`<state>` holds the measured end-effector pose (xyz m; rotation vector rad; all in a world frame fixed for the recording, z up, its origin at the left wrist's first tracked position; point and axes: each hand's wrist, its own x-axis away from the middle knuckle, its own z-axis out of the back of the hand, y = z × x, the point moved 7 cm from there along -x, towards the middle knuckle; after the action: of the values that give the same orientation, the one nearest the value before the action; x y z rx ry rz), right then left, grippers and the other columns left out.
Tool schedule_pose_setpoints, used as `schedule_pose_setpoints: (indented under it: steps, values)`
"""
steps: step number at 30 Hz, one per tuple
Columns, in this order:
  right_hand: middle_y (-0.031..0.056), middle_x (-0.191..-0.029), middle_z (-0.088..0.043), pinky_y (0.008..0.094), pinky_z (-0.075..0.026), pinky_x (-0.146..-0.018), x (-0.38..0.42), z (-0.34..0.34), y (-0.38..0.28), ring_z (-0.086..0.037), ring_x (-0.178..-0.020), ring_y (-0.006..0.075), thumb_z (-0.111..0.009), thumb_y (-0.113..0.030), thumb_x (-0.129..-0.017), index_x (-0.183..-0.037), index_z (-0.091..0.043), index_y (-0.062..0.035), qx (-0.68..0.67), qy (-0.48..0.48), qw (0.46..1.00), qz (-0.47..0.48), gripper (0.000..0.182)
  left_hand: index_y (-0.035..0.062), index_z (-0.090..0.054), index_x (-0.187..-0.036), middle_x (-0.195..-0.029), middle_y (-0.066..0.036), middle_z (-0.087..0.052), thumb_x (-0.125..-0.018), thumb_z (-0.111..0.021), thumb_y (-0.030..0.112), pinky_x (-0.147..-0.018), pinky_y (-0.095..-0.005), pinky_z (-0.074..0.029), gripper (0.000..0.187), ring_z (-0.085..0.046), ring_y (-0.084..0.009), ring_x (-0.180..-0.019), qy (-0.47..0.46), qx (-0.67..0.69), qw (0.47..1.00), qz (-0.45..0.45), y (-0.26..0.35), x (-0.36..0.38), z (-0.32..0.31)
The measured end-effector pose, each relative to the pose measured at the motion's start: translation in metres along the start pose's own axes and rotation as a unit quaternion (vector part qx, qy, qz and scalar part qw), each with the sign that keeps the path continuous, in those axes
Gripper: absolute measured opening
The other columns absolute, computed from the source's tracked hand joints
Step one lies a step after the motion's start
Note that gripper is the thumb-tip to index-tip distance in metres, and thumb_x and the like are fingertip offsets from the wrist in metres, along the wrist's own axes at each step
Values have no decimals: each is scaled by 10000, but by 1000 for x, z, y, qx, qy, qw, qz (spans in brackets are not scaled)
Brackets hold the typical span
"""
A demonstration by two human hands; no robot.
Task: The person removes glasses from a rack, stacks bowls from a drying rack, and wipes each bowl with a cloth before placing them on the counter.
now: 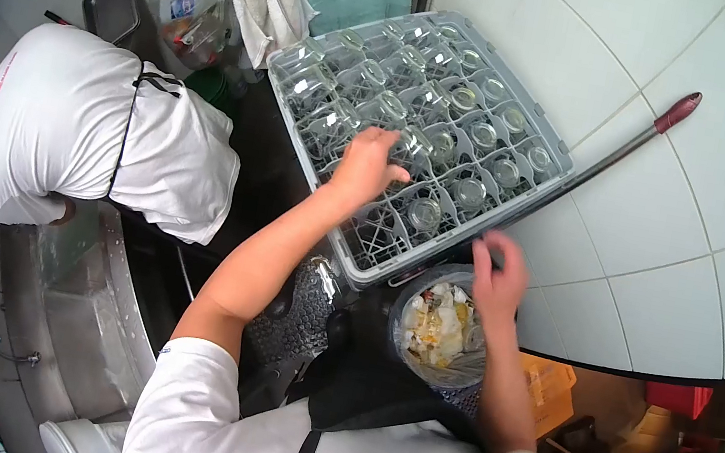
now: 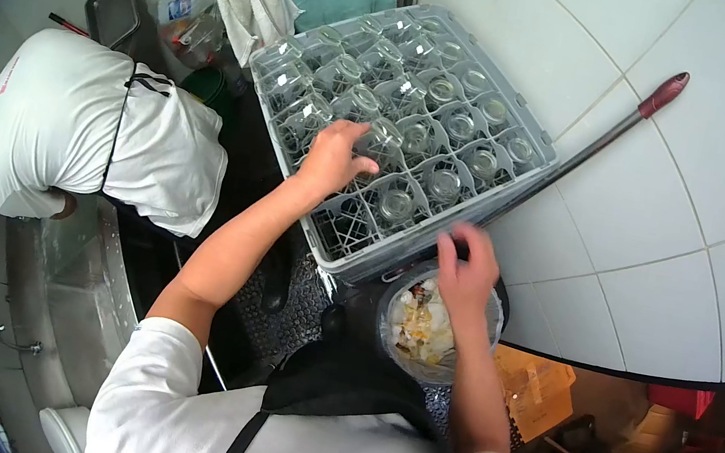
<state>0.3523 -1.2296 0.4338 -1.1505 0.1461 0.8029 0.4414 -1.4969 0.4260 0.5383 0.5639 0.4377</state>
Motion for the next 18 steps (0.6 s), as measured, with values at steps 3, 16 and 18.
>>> schedule_pose_setpoints:
  steps: [3, 16, 18]
  values:
    - [125, -905, -672, 331, -514, -755, -81, -62, -47, -662, -821, 247, -720, -137, -840, -986, -650, -1, 24, -29, 994, 99, 211, 25, -566, -1261, -1047, -259, -650, -596, -870, 132, -881, -465, -500, 739, -619, -418, -996, -60, 24, 997, 35, -5, 10, 0]
    - [82, -885, -676, 391, -450, -879, -116, -271, -157, -605, -973, 255, -776, -208, -714, -946, -711, -74, 82, -287, 867, 399, 276, 7, -575, -1145, -1139, -234, -593, -875, -574, 134, -949, -458, -413, 298, -566, -355, -1116, 13, 58, 996, -69, -19, 12, -43]
    - [54, -886, -671, 377, -427, -885, -96, -293, -156, -584, -977, 237, -775, -212, -696, -920, -726, -88, 205, -328, 834, 393, 261, 4, -594, -1104, -1076, -237, -614, -868, -587, 117, -918, -461, -437, 261, -583, -380, -1062, -8, 140, 989, -42, -13, 32, -30]
